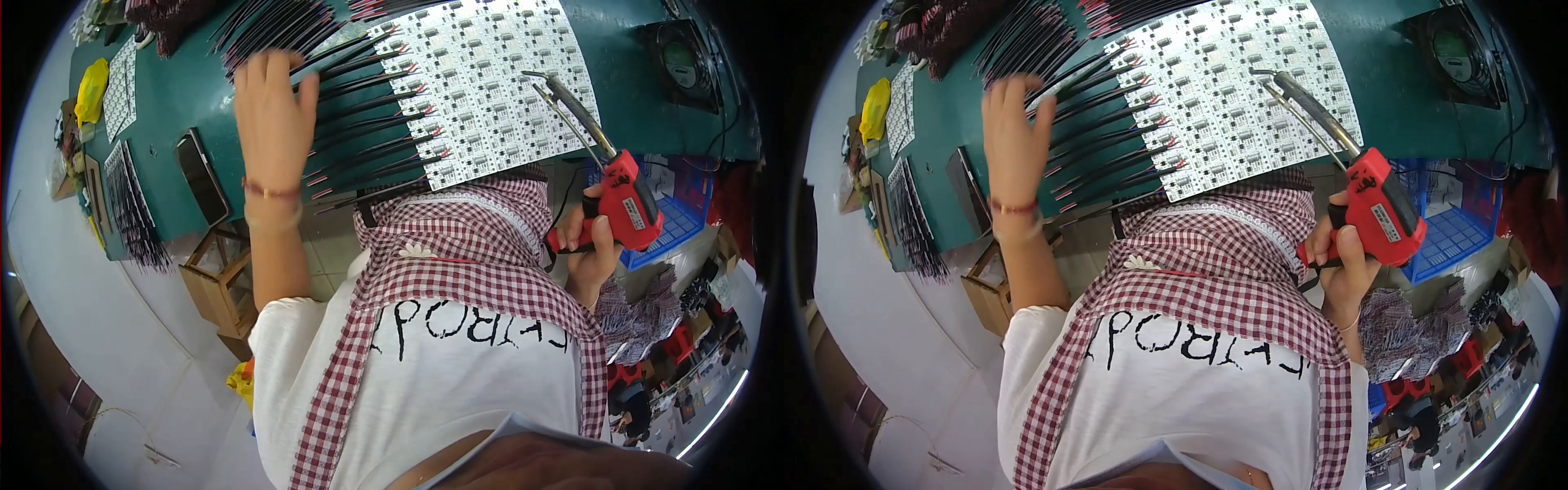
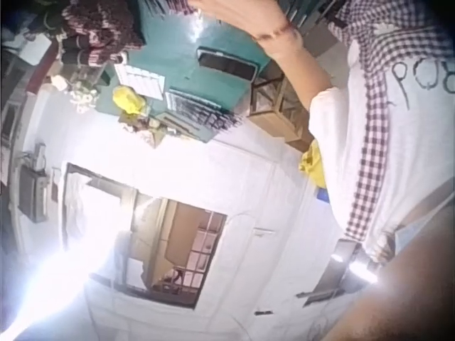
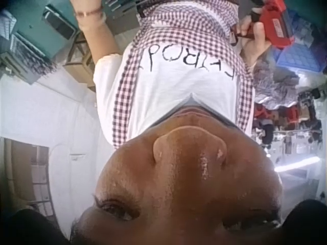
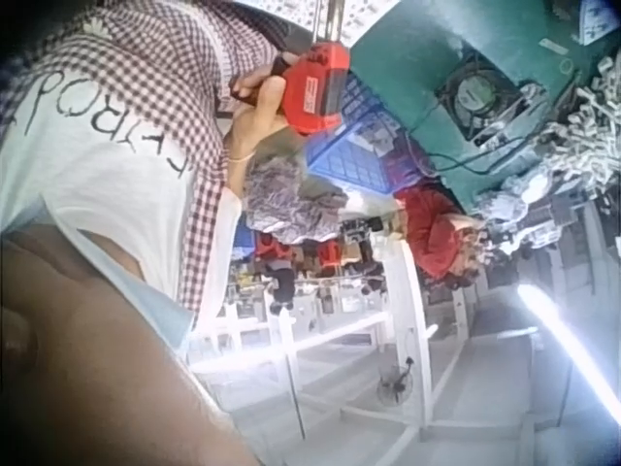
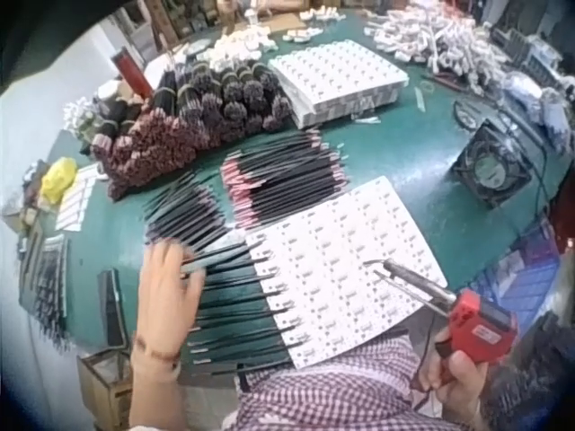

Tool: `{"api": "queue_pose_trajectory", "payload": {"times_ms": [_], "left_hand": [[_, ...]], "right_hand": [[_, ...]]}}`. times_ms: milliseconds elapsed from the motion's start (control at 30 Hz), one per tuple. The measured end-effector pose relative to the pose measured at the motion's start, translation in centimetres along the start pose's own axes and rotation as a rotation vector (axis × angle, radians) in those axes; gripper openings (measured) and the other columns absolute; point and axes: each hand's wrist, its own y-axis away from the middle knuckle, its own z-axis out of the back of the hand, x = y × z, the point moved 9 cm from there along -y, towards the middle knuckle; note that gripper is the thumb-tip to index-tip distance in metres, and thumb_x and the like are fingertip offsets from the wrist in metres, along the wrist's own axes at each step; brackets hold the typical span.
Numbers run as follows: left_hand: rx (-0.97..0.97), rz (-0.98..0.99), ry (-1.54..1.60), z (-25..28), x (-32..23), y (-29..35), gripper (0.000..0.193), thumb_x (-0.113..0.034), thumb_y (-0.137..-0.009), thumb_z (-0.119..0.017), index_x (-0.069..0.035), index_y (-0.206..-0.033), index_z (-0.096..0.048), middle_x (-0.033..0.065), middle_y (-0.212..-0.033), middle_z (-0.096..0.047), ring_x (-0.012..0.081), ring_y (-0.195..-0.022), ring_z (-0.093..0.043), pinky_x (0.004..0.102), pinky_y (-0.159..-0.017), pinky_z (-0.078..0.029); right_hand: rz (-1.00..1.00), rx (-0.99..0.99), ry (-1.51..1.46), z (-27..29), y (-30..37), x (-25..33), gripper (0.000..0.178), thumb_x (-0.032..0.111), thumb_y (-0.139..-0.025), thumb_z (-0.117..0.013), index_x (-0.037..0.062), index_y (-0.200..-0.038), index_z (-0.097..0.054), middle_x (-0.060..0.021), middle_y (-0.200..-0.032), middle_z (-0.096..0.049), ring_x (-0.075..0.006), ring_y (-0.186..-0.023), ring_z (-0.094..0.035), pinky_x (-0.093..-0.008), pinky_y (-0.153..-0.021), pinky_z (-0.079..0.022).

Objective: The person assembles LED circuit board panels by attaching wires to them with a handheld soldering gun.

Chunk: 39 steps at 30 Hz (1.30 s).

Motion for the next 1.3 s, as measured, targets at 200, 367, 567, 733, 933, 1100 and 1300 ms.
{"api": "queue_pose_trajectory", "payload": {"times_ms": [200, 367, 567, 733, 933, 1100, 1300], "left_hand": [[0.084, 0.084, -0.115, -4.0, 3.9, -1.8, 0.021, -0.019, -0.078, -0.067, -0.009, -0.095, -0.059, 0.0075, -0.093, -0.057, 0.0292, -0.092, -0.053, 0.0410, -0.075, -0.043], [0.184, 0.068, 0.051, -5.3, 5.0, -2.2, 0.018, -0.019, -0.079, -0.067, -0.008, -0.091, -0.059, 0.0071, -0.091, -0.057, 0.0285, -0.089, -0.054, 0.0420, -0.071, -0.043], [0.166, 0.028, 0.001, -5.6, 4.6, -2.0, 0.014, -0.014, -0.081, -0.063, -0.008, -0.092, -0.057, 0.0071, -0.090, -0.056, 0.0278, -0.090, -0.054, 0.0412, -0.071, -0.041], [0.104, -0.040, -0.039, -5.4, 4.0, -1.6, 0.015, -0.012, -0.082, -0.061, -0.008, -0.096, -0.056, 0.0073, -0.092, -0.055, 0.0271, -0.092, -0.052, 0.0400, -0.073, -0.039], [0.099, 0.011, 0.030, -4.9, 4.6, -1.5, 0.013, -0.010, -0.084, -0.059, -0.009, -0.097, -0.056, 0.0073, -0.095, -0.055, 0.0271, -0.092, -0.052, 0.0399, -0.074, -0.038], [0.093, -0.032, 0.090, -4.8, 4.9, -1.8, 0.016, -0.010, -0.085, -0.057, -0.005, -0.101, -0.057, 0.0089, -0.094, -0.056, 0.0285, -0.093, -0.053, 0.0397, -0.075, -0.040], [-0.008, -0.021, 0.192, -3.0, 4.7, -2.5, 0.014, -0.006, -0.088, -0.053, 0.001, -0.099, -0.056, 0.0147, -0.088, -0.057, 0.0332, -0.081, -0.055, 0.0348, -0.073, -0.046]], "right_hand": [[0.053, -0.051, -0.002, 0.9, 1.0, 0.6, 0.040, 0.025, -0.091, -0.050, -0.0030, -0.119, -0.042, -0.0061, -0.060, -0.047, -0.0095, -0.046, -0.039, -0.0246, -0.044, -0.035], [0.064, -0.110, -0.034, 2.1, 0.4, 0.6, 0.039, 0.025, -0.092, -0.047, -0.0028, -0.119, -0.042, -0.0060, -0.062, -0.047, -0.0087, -0.047, -0.039, -0.0244, -0.045, -0.035], [0.124, -0.061, -0.034, 1.3, -0.5, 1.8, 0.039, 0.024, -0.093, -0.046, -0.0036, -0.119, -0.042, -0.0057, -0.062, -0.047, -0.0087, -0.047, -0.039, -0.0237, -0.044, -0.035], [0.130, -0.147, -0.055, 1.7, -0.6, 1.7, 0.038, 0.024, -0.092, -0.049, -0.0048, -0.115, -0.043, -0.0056, -0.056, -0.044, -0.0104, -0.044, -0.037, -0.0246, -0.042, -0.034], [0.093, -0.171, -0.073, 2.1, -0.6, 1.6, 0.039, 0.026, -0.092, -0.048, -0.0035, -0.117, -0.041, -0.0057, -0.057, -0.044, -0.0103, -0.044, -0.037, -0.0250, -0.043, -0.034], [0.063, -0.166, -0.089, 2.1, -1.2, 1.5, 0.039, 0.026, -0.092, -0.048, -0.0029, -0.117, -0.041, -0.0061, -0.058, -0.045, -0.0101, -0.045, -0.037, -0.0251, -0.044, -0.035], [0.071, -0.139, -0.069, 1.5, -1.7, 1.6, 0.040, 0.027, -0.092, -0.047, -0.0038, -0.117, -0.041, -0.0059, -0.059, -0.045, -0.0097, -0.045, -0.037, -0.0253, -0.044, -0.035]]}}
